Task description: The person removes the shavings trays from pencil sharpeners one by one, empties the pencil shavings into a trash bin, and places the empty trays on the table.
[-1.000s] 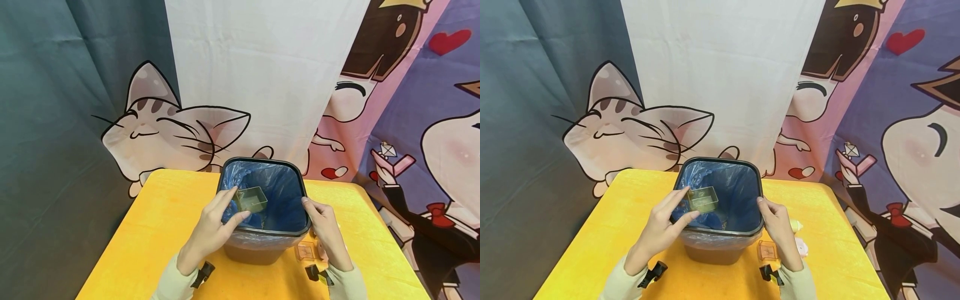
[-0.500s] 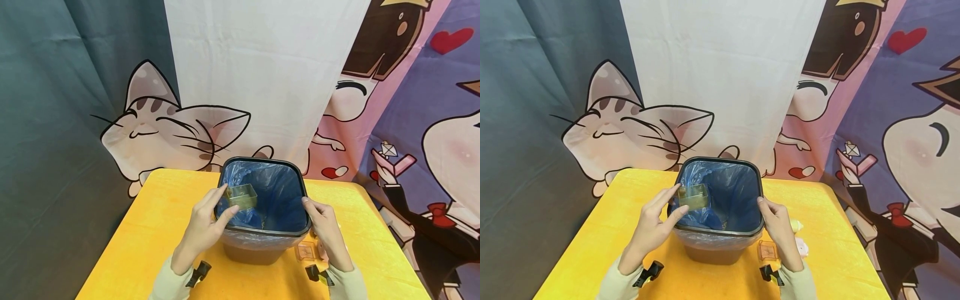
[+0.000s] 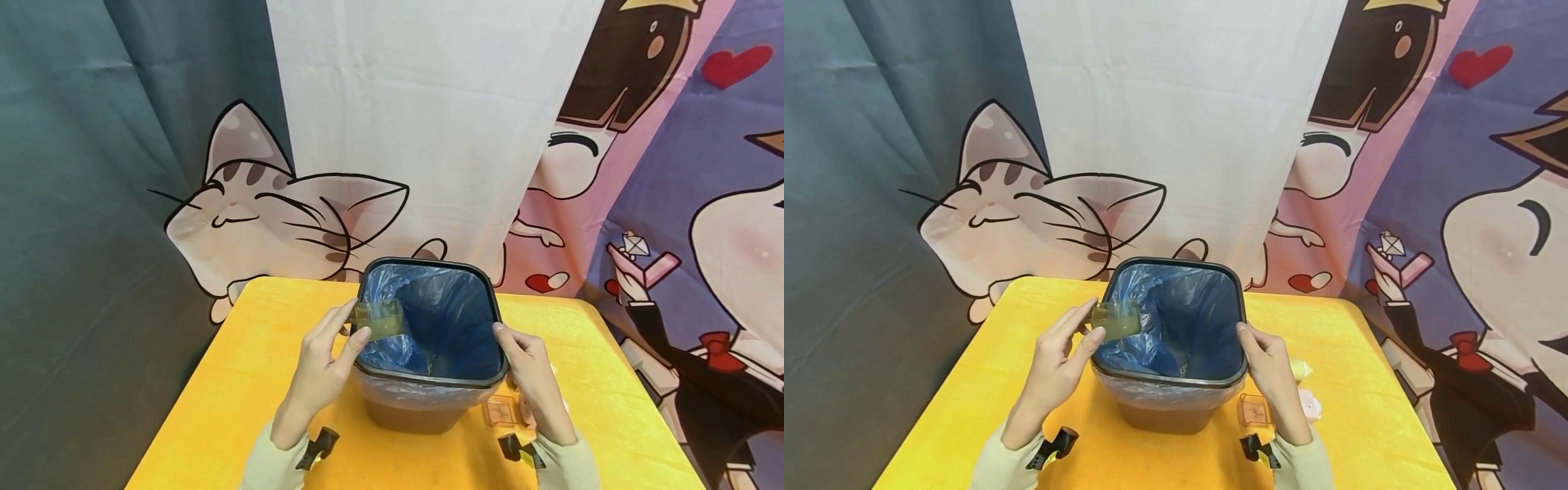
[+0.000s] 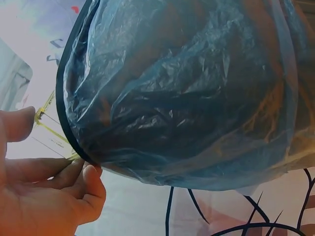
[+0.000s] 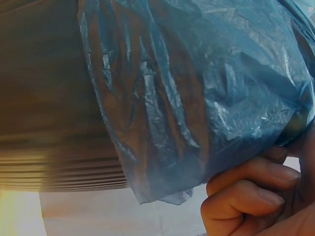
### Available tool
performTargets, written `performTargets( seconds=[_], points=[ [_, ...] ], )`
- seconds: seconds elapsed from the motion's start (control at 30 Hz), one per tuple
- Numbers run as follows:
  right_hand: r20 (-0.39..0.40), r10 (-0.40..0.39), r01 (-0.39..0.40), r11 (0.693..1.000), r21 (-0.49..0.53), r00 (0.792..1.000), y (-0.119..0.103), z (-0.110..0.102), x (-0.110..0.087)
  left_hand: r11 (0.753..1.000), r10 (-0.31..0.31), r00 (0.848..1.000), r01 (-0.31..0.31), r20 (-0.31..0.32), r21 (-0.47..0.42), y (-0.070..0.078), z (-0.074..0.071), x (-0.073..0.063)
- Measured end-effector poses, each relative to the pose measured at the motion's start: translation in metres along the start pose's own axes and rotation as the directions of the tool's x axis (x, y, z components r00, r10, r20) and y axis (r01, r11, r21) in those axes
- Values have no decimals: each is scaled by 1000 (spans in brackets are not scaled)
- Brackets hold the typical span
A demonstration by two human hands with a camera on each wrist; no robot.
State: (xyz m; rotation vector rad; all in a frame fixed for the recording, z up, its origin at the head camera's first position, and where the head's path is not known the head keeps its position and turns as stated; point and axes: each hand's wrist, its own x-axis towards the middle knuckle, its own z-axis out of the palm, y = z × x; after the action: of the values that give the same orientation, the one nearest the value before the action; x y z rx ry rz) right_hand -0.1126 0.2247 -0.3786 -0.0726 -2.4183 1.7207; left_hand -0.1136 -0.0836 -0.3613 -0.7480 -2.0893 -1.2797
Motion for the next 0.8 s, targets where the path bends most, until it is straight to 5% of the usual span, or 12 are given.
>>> performTargets(
  seconds=[0.8],
  points=[
    [-6, -7, 7, 1000, 0, 1000, 2, 0, 1, 1000, 4, 997, -3, -75, 10, -14, -19, -9]
  ],
)
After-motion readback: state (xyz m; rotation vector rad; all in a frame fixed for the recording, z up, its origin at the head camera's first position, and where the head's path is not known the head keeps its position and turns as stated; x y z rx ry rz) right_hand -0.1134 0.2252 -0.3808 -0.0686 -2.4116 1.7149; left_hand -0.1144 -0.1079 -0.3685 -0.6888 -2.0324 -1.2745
